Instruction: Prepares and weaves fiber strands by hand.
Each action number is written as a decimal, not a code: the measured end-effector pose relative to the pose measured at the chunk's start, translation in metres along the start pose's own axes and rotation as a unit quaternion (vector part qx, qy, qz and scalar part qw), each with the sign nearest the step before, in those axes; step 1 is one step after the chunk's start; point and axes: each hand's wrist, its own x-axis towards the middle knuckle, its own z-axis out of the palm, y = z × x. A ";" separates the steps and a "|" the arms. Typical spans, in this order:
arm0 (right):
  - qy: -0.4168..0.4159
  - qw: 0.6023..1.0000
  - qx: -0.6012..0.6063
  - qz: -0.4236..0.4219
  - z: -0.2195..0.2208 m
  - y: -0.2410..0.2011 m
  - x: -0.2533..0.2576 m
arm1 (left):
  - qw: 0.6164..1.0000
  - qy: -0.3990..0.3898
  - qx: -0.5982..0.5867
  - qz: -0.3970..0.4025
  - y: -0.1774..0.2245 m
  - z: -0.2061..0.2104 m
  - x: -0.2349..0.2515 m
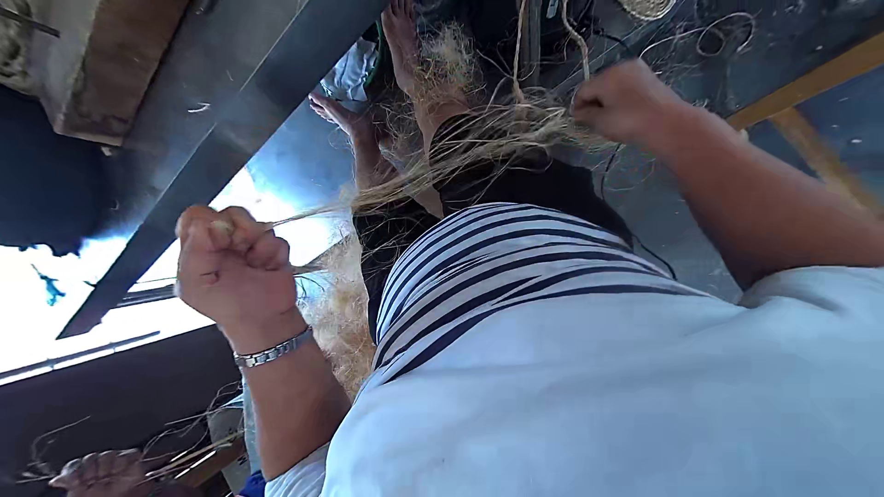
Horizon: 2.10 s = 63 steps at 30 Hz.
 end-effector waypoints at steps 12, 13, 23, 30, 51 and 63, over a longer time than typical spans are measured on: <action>0.084 0.983 0.161 0.011 -0.029 -0.057 -0.004 | 0.996 -0.079 -0.023 0.021 0.015 0.048 0.008; 0.079 0.966 0.234 -0.075 -0.027 -0.098 0.002 | 0.993 -0.108 -0.036 0.021 0.014 0.067 0.012; -0.080 0.964 0.201 -0.152 -0.002 -0.101 0.028 | 0.995 -0.091 0.011 0.026 0.036 0.036 0.020; -0.030 0.964 0.166 0.206 0.015 0.082 -0.034 | 0.999 0.022 0.012 -0.032 0.001 -0.014 0.002; -0.049 0.701 0.687 -0.183 0.022 -0.232 0.018 | 0.983 -0.155 0.035 0.093 -0.050 0.081 -0.014; 0.087 0.871 0.429 -0.224 -0.031 -0.197 0.041 | 0.999 -0.017 0.021 0.031 -0.075 0.039 -0.022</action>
